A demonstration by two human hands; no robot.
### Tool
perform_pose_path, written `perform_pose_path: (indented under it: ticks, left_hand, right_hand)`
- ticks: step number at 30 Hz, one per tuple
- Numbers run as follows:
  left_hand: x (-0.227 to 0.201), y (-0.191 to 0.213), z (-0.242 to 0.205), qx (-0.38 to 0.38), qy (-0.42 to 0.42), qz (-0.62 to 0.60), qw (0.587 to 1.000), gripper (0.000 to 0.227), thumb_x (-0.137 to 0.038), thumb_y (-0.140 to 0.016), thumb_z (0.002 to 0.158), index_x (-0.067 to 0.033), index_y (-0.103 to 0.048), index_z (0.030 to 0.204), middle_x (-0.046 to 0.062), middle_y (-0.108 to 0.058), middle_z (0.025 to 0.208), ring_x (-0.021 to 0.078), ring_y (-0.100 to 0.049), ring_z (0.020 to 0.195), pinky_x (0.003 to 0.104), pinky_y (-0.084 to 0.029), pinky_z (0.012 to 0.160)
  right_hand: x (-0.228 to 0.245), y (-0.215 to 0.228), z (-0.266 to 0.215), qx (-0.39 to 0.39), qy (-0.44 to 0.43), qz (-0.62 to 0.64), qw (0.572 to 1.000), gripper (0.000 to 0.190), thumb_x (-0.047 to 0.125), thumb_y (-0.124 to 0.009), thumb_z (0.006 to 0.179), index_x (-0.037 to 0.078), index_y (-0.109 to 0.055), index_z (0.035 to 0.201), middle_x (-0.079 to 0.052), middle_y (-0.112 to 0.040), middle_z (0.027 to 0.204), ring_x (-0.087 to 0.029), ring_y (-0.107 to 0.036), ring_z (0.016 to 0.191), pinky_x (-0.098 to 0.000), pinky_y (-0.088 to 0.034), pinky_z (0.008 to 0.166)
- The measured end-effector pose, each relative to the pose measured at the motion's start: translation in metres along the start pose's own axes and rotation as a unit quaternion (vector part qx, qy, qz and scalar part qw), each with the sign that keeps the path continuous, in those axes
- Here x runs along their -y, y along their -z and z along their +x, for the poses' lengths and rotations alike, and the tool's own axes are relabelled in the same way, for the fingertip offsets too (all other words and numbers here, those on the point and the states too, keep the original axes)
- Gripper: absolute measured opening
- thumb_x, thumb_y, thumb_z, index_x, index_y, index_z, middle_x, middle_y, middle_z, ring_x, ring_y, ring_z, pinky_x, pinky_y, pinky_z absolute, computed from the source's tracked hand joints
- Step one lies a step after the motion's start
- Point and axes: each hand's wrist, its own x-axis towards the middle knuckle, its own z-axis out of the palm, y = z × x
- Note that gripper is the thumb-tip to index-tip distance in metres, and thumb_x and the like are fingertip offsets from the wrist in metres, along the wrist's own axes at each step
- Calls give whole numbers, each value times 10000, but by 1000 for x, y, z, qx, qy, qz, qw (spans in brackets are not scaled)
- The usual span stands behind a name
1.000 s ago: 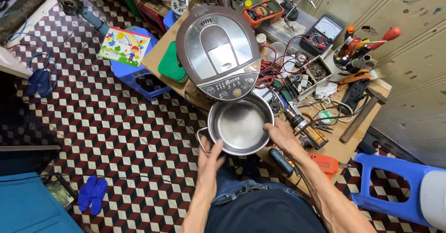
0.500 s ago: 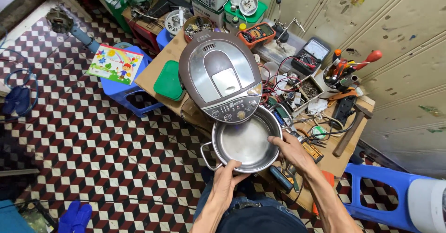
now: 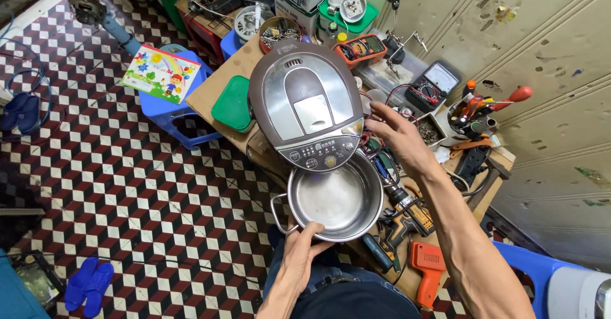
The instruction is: Disassembling, inspecting, and testing an electric thermal water dispenser using a multimeter and tools.
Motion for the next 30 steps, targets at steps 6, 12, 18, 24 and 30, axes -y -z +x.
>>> perform_pose_path:
  ticks: [6,12,18,24,30]
  left_hand:
    - [11,-7,2,-28,-17,-16,999,537,-231,-638,819,58,-564,1265,218,-660,1200,268,-683,1100,490,-606,958]
    - [20,-6,5,-47,-6,-25,999,508,-228,-641,819,54,-581,1237,206,-657,1197,259,-683,1091,490,-609,955]
    - [19,-9,5,-39,-21,-30,999,500,-231,-635,830,58,-576,1235,213,-654,1204,263,-684,1087,484,-615,945]
    - [16,-10,0,-30,-29,-23,999,513,-233,-624,835,40,-546,1263,205,-636,1214,267,-670,1113,485,-608,961]
    - [23,-8,3,-17,-43,-15,999,515,-231,-608,848,60,-550,1269,207,-638,1240,272,-655,1144,500,-599,968]
  right_hand:
    - [10,-12,9,93,15,51,994,681,299,-676,898,66,-485,1509,-114,-595,1464,-195,-558,1298,-323,-421,1069]
    - [14,-16,5,62,2,29,998,713,279,-715,869,79,-484,1513,-101,-636,1413,-185,-613,1213,-320,-489,980]
    - [2,-12,16,88,24,36,995,716,275,-722,876,67,-479,1517,-101,-658,1381,-173,-630,1173,-316,-503,926]
    - [2,-11,16,98,34,25,994,711,240,-728,893,45,-464,1524,-123,-658,1371,-191,-627,1226,-336,-495,1028]
    - [4,-11,16,101,11,58,993,701,200,-737,883,36,-466,1509,-120,-649,1384,-199,-636,1229,-344,-503,1052]
